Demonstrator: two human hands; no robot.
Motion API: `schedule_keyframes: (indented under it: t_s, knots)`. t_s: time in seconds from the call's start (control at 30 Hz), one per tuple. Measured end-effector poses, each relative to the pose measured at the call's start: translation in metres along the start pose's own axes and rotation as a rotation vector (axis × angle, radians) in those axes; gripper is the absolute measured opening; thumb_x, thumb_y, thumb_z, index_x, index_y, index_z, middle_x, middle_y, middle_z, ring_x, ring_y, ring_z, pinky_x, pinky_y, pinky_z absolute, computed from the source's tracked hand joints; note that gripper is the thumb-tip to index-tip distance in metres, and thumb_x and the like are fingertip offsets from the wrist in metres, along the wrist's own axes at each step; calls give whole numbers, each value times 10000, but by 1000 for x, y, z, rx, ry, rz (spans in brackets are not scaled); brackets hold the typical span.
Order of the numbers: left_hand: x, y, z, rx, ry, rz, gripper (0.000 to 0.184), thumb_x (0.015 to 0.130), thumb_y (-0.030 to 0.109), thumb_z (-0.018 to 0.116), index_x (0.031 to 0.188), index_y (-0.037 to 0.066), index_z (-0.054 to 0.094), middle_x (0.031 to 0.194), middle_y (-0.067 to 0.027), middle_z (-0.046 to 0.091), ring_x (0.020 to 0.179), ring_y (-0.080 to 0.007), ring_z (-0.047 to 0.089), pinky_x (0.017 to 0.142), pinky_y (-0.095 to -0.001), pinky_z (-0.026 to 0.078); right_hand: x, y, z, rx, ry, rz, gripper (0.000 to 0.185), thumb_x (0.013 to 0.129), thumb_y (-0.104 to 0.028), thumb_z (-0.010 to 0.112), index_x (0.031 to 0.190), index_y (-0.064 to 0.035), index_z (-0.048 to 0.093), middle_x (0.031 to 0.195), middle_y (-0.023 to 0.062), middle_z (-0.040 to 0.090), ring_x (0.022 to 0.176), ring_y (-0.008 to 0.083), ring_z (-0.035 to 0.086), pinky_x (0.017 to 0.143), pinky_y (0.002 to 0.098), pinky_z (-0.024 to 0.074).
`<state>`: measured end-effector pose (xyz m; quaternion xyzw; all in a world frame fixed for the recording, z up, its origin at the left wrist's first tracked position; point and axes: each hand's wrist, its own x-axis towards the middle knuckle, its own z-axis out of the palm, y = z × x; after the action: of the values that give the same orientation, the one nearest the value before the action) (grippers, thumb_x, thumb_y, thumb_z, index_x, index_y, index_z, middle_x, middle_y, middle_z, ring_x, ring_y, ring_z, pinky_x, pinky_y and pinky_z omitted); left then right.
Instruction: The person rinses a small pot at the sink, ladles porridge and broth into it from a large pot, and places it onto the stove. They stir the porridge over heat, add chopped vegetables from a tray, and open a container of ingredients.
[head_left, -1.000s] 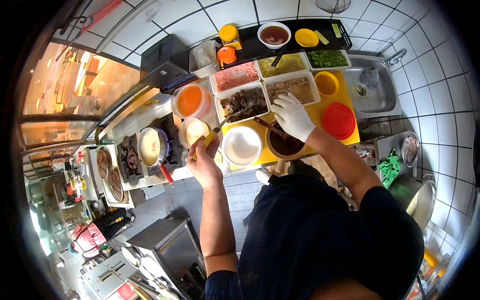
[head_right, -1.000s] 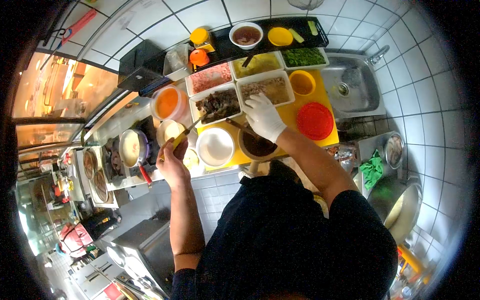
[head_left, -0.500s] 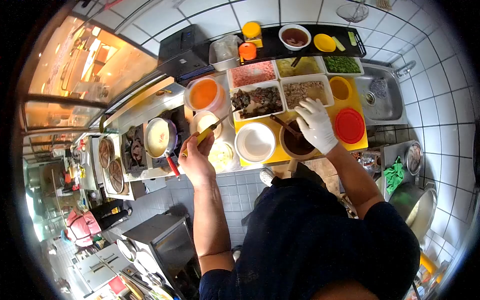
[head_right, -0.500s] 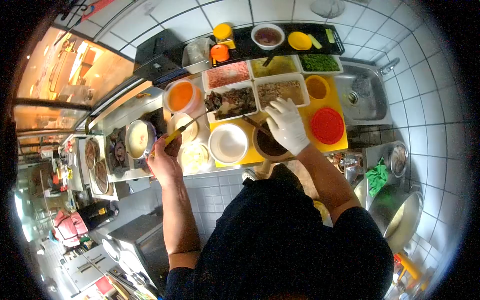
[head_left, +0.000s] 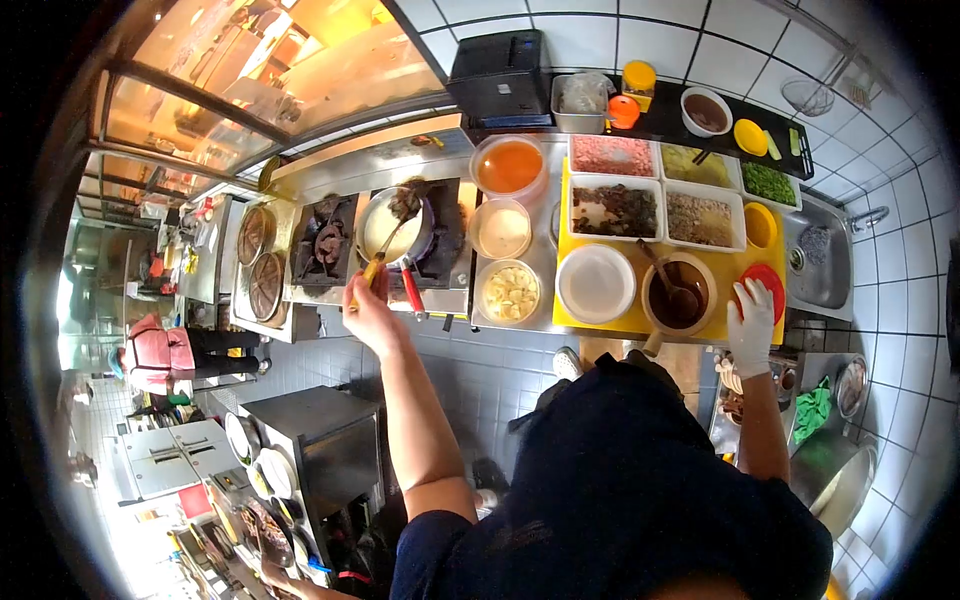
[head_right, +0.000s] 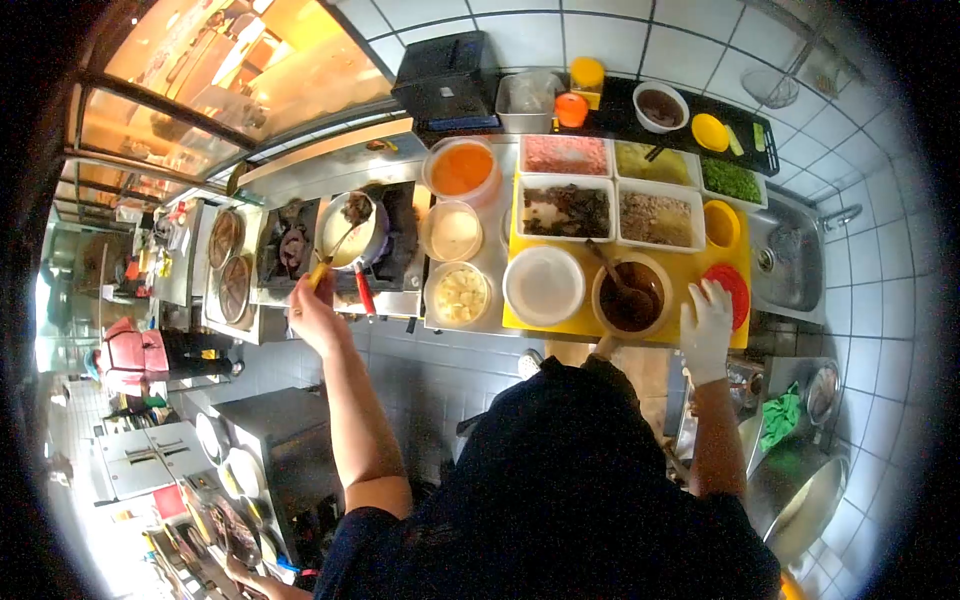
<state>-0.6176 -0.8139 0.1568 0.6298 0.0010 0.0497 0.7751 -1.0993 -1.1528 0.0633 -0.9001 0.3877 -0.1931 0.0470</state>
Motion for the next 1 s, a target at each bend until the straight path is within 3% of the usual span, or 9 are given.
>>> schedule_keyframes:
  t_s: [0.07,0.13,0.2,0.3,0.43,0.53,0.6,0.8,1.0]
  knots:
    - [17,-25,-15,210,-80,104,245,1013,108,586,1143,-87,661,1097,-211,714,940,-269,740,856,-315,622,-10,0,-1,-28,-6,21,314,916,-133,639,1206,-17,679,1339,190,604,1294,421,516,1154,552,359]
    - [40,-56,-42,959,-302,353,260,984,87,626,1201,-48,677,1124,-226,721,948,-365,730,821,-391,591,-19,-2,-9,-52,-23,51,319,915,-127,640,1212,-16,673,1351,193,595,1306,425,505,1153,549,360]
    - [52,-68,-58,1004,-541,681,295,969,69,619,1230,-65,653,1134,-274,683,1007,-447,683,870,-448,569,-24,-1,-13,-59,-28,67,333,915,-118,652,1231,-16,669,1365,189,594,1330,410,497,1163,526,360]
    - [64,-78,-65,1050,-586,758,319,945,35,613,1252,-43,649,1180,-288,655,1070,-456,653,899,-460,558,-36,1,-16,-65,-9,87,343,919,-95,659,1252,-13,665,1374,188,596,1350,396,490,1171,506,364]
    - [80,-91,-71,1051,-740,604,405,891,-14,617,1295,11,638,1210,-298,638,1118,-456,634,935,-476,542,-41,-7,-18,-96,-65,95,344,927,-107,658,1255,-7,661,1376,199,590,1347,394,492,1163,503,368]
    - [79,-82,-80,959,-789,733,420,861,-28,620,1277,23,645,1166,-282,650,1076,-453,642,908,-480,547,-42,-17,-20,-105,-83,93,348,945,-129,642,1269,-4,656,1388,209,581,1346,393,491,1159,495,370]
    - [68,-41,-81,895,-832,561,419,817,-30,638,1232,23,660,1098,-253,665,1021,-449,648,872,-483,554,-45,-23,-20,-33,-94,82,347,960,-140,625,1278,-2,653,1396,216,576,1344,393,491,1156,488,371]
    - [46,22,-100,924,-842,625,193,805,35,673,997,15,685,999,-210,674,938,-386,674,810,-464,567,-53,9,3,-139,-166,42,371,988,-178,582,1305,5,644,1436,241,544,1365,404,466,1172,504,344]
    - [54,-34,-106,993,-982,619,313,827,104,730,1124,22,671,1090,-202,657,976,-388,668,853,-450,563,-37,-1,-4,-197,-112,-29,363,994,-170,599,1317,-10,645,1429,228,560,1337,396,502,1156,474,372]
